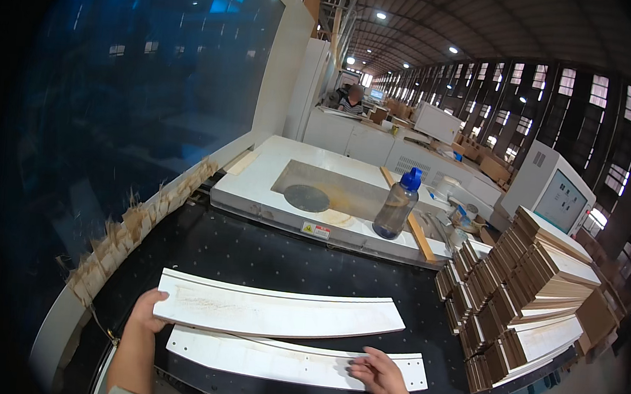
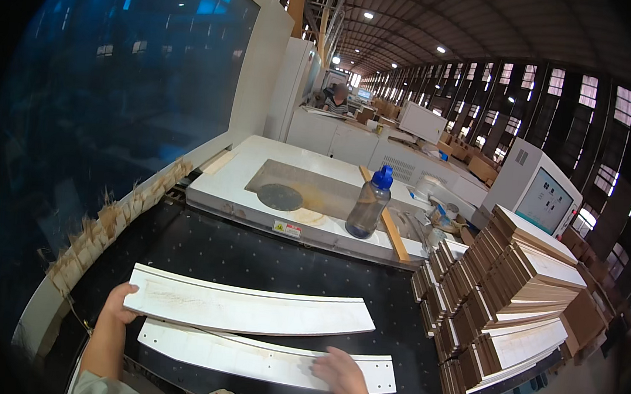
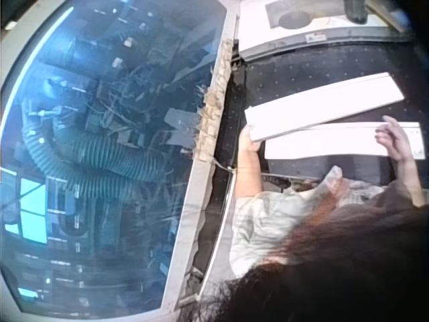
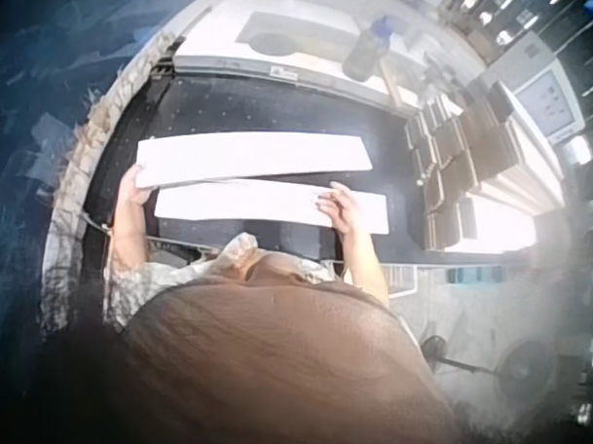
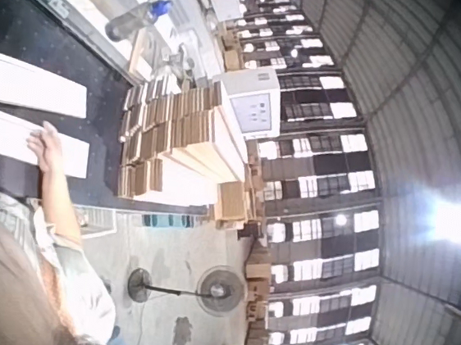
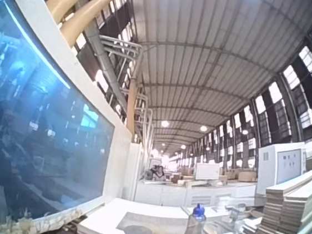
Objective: The person takes wooden boards from a stack, positions them on the work table, clears their holes using an air nozzle, and stacks the finished boards onto a pallet.
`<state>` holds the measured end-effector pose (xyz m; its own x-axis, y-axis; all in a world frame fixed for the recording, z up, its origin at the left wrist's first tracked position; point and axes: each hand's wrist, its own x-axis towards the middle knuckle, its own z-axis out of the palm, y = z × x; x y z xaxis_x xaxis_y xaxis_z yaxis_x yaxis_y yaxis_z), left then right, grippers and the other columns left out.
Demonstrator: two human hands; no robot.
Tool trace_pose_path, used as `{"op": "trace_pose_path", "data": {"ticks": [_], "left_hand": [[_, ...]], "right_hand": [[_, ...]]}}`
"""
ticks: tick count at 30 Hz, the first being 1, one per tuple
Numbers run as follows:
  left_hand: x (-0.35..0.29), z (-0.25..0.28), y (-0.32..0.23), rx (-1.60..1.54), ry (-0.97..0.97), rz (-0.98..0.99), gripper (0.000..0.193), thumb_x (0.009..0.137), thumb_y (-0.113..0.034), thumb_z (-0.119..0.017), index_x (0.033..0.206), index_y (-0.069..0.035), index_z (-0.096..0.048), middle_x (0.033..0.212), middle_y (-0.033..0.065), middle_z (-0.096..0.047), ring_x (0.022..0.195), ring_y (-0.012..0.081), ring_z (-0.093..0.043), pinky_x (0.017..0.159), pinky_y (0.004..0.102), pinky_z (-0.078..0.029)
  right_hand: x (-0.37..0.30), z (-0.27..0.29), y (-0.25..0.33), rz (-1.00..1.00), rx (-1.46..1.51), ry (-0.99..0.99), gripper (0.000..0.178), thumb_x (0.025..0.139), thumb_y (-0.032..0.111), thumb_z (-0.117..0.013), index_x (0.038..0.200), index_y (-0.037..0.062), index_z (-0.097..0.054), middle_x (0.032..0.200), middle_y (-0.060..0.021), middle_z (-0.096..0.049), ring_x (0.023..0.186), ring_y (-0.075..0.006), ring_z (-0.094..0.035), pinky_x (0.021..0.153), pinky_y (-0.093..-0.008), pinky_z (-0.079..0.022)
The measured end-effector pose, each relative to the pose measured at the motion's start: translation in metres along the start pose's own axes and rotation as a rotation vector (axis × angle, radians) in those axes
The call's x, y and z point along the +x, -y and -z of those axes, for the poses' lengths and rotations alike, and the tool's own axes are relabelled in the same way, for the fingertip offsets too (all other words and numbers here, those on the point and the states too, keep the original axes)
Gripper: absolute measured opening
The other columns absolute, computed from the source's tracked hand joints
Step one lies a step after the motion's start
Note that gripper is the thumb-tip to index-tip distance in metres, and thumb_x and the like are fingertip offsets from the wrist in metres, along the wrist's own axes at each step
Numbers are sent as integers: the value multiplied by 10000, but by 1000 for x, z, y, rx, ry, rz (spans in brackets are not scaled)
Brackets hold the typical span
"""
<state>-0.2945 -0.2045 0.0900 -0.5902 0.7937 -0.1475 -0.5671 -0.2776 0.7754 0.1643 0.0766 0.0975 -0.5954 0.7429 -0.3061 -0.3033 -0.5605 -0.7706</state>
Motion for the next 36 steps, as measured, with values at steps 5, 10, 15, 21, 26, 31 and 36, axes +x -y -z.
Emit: {"op": "trace_pose_path", "data": {"ticks": [5,10,15,21,26,31,36], "left_hand": [[60,-13,-43,448,-227,65,374,782,-104,-609,1107,70,-544,976,202,-637,780,313,-654,596,411,-563],[98,-79,-17,1692,-627,-264,515,660,-225,-743,1114,-26,-603,1092,173,-607,1035,317,-571,893,403,-470],[115,-185,93,2194,536,-365,568,689,-403,-713,1156,-99,-601,1196,131,-560,1199,313,-455,1002,478,-363],[118,-223,177,2113,813,-510,595,825,-402,-619,1323,-135,-429,1395,90,-391,1326,275,-309,1051,565,-258],[137,-219,180,2095,781,-485,505,833,-329,-612,1300,-210,-461,1377,14,-425,1285,217,-364,1026,600,-271],[163,-220,172,2116,521,-488,375,833,-257,-603,1199,-197,-553,1277,30,-512,1213,236,-445,1009,624,-279],[188,-227,165,2223,345,-610,270,828,-193,-551,1091,-148,-594,1101,46,-581,1078,243,-538,954,530,-378]], "right_hand": [[-48,68,5,304,-262,-390,278,887,83,-536,1151,2,-499,947,-130,-584,846,-254,-593,739,-372,-540],[-86,140,-25,875,-1432,-813,297,886,163,-569,1154,38,-550,1035,-141,-560,961,-280,-542,856,-394,-450],[-79,167,-39,710,-1071,-933,434,878,183,-584,1234,-25,-448,1160,-192,-480,1053,-287,-487,937,-398,-396],[-78,148,-32,677,-1226,-952,441,871,191,-595,1224,-33,-455,1153,-201,-483,1053,-307,-487,945,-407,-390],[-85,139,-25,620,-1230,-915,415,872,174,-586,1216,-26,-468,1150,-217,-494,1051,-325,-491,953,-414,-383],[-82,144,-33,571,-1125,-907,389,884,164,-569,1208,-31,-474,1141,-224,-504,1038,-321,-498,951,-415,-384],[-86,128,-29,630,-1221,-952,374,889,176,-569,1198,-19,-491,1129,-208,-522,1037,-309,-504,949,-409,-386]]}}
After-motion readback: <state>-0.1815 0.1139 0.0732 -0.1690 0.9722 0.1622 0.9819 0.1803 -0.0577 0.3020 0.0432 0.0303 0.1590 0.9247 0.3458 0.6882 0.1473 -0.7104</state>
